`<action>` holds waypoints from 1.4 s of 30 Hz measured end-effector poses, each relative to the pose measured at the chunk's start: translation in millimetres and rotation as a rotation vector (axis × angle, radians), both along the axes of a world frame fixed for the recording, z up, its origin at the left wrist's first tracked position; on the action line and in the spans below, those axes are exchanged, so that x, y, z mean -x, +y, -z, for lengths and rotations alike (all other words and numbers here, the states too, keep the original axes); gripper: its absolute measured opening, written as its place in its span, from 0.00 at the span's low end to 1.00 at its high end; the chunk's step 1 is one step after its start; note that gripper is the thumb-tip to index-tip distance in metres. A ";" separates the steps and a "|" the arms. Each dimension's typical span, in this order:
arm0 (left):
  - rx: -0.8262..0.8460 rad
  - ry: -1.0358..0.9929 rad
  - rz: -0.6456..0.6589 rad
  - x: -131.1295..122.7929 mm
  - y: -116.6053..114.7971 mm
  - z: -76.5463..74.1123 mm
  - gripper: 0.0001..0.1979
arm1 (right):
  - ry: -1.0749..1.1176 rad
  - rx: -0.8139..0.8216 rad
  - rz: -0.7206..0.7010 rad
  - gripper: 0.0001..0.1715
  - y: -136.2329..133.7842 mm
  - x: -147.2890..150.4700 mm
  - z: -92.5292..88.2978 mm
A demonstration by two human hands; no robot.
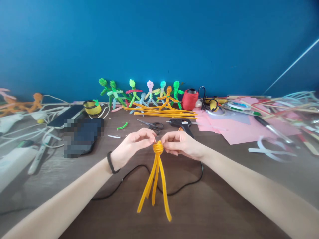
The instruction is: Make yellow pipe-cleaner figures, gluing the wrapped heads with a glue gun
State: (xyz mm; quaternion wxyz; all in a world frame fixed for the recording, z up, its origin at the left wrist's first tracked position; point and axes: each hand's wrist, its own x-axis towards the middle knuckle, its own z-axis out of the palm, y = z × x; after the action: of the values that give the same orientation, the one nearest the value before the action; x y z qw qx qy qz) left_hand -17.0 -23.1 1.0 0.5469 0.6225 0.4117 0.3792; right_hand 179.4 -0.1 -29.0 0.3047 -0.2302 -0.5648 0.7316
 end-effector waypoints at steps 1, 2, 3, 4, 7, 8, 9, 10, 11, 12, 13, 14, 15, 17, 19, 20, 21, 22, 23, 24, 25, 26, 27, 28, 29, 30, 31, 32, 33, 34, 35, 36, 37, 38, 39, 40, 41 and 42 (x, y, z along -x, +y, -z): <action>-0.028 0.046 -0.013 -0.8 -0.5 -1.4 0.06 | -0.012 -0.006 0.001 0.09 0.0 -0.1 0.2; -0.051 0.084 -0.021 -1.5 -1.0 -2.5 0.07 | -0.029 -0.013 0.003 0.09 -0.1 -0.1 0.5; -0.070 0.116 -0.029 -2.1 -1.3 -3.2 0.07 | -0.047 -0.021 0.007 0.09 -0.2 -0.2 0.8; -0.083 0.145 -0.034 -2.5 -1.4 -3.7 0.07 | -0.067 -0.030 0.013 0.09 -0.3 -0.1 1.0; -0.098 0.216 -0.049 -3.3 -1.4 -4.4 0.07 | -0.119 -0.053 0.033 0.09 -0.9 0.2 1.0; -0.097 0.234 -0.054 -3.6 -1.2 -4.5 0.07 | -0.129 -0.059 0.039 0.09 -1.1 0.4 0.7; -0.093 0.248 -0.057 -3.9 -1.1 -4.6 0.07 | -0.135 -0.064 0.043 0.09 -1.4 0.6 0.4; -0.088 0.256 -0.056 -4.2 -0.9 -4.6 0.07 | -0.141 -0.070 0.046 0.09 -1.6 0.8 0.0; -0.080 0.260 -0.054 -4.6 -0.8 -4.6 0.07 | -0.145 -0.077 0.047 0.09 -1.9 0.9 -0.4; -0.070 0.263 -0.051 -5.0 -0.8 -4.6 0.07 | -0.149 -0.086 0.047 0.09 -2.1 1.1 -0.8; -0.059 0.262 -0.047 -5.3 -0.8 -4.4 0.07 | -0.153 -0.093 0.047 0.09 -2.4 1.2 -1.1; -0.045 0.261 -0.045 -5.7 -0.9 -4.3 0.07 | -0.158 -0.097 0.047 0.09 -2.5 1.3 -1.4; -0.031 0.259 -0.046 -6.0 -1.1 -4.2 0.07 | -0.162 -0.100 0.049 0.09 -2.6 1.4 -1.5; -0.004 0.250 -0.047 -6.4 -1.6 -4.0 0.07 | -0.168 -0.101 0.052 0.09 -2.7 1.6 -1.6; 0.024 0.235 -0.046 -6.6 -2.3 -3.9 0.07 | -0.168 -0.098 0.051 0.09 -2.6 1.7 -1.4; 0.037 0.226 -0.047 -6.7 -2.5 -3.8 0.07 | -0.164 -0.096 0.050 0.09 -2.5 1.8 -1.2; 0.051 0.214 -0.046 -6.6 -2.7 -3.6 0.07 | -0.159 -0.092 0.047 0.10 -2.6 1.9 -1.2; 0.063 0.199 -0.044 -6.5 -2.8 -3.3 0.07 | -0.153 -0.086 0.045 0.10 -2.6 1.9 -1.2; 0.073 0.182 -0.040 -6.2 -2.8 -2.8 0.06 | -0.148 -0.079 0.042 0.10 -2.7 2.0 -1.3; 0.084 0.159 -0.032 -5.8 -2.6 -2.0 0.06 | -0.142 -0.072 0.038 0.10 -2.8 2.0 -1.5; 0.094 0.132 -0.022 -5.3 -2.3 -1.1 0.06 | -0.135 -0.064 0.033 0.10 -2.9 2.0 -1.8; 0.104 0.104 -0.010 -4.8 -1.9 0.0 0.05 | -0.126 -0.056 0.028 0.10 -2.9 2.0 -2.0; 0.115 0.078 0.002 -4.2 -1.5 1.2 0.05 | -0.115 -0.048 0.025 0.10 -2.7 1.9 -2.2; 0.127 0.052 0.011 -3.6 -1.1 2.4 0.05 | -0.106 -0.042 0.023 0.10 -2.4 1.8 -2.3; 0.141 0.030 0.015 -3.2 -0.8 3.5 0.04 | -0.099 -0.039 0.027 0.11 -2.1 1.7 -2.4; 0.158 0.008 0.015 -2.9 -0.6 4.6 0.04 | -0.097 -0.039 0.035 0.11 -1.6 1.5 -2.4; 0.178 -0.017 0.010 -2.7 -0.4 5.7 0.04 | -0.099 -0.040 0.045 0.12 -1.2 1.3 -2.5; 0.203 -0.046 0.004 -2.6 -0.3 6.8 0.04 | -0.102 -0.042 0.056 0.12 -0.7 1.0 -2.7; 0.231 -0.083 0.001 -2.6 -0.1 8.2 0.04 | -0.105 -0.043 0.065 0.12 -0.2 0.6 -3.1; 0.262 -0.125 0.003 -2.5 0.2 9.7 0.03 | -0.107 -0.042 0.072 0.13 0.4 0.1 -3.8; 0.292 -0.174 0.009 -2.4 0.8 11.6 0.03 | -0.107 -0.043 0.077 0.14 1.2 -0.7 -4.7; 0.321 -0.228 0.018 -2.3 1.5 13.7 0.03 | -0.108 -0.052 0.082 0.14 2.3 -1.8 -5.9; 0.346 -0.280 0.026 -2.2 2.4 15.8 0.03 | -0.110 -0.070 0.091 0.15 3.8 -3.4 -7.3; 0.365 -0.333 0.029 -2.0 3.4 17.9 0.02 | -0.120 -0.100 0.112 0.17 5.8 -5.5 -8.7; 0.379 -0.381 0.029 -1.9 4.3 19.6 0.02 | -0.138 -0.145 0.149 0.20 8.3 -8.1 -10.1; 0.387 -0.423 0.028 -1.9 5.0 21.0 0.02 | -0.175 -0.195 0.207 0.22 11.2 -11.4 -11.3; 0.390 -0.457 0.030 -1.8 5.6 22.0 0.03 | -0.240 -0.250 0.294 0.25 14.5 -15.2 -12.4; 0.391 -0.482 0.037 -1.8 5.9 22.4 0.03 | -0.354 -0.336 0.408 0.26 17.9 -19.4 -13.1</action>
State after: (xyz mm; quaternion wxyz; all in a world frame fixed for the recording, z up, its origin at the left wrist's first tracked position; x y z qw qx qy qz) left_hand -15.2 -17.2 -21.4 0.7450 0.4051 0.3240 0.4194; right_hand 198.8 17.8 -15.9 0.3759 -0.4087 -0.6641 0.5006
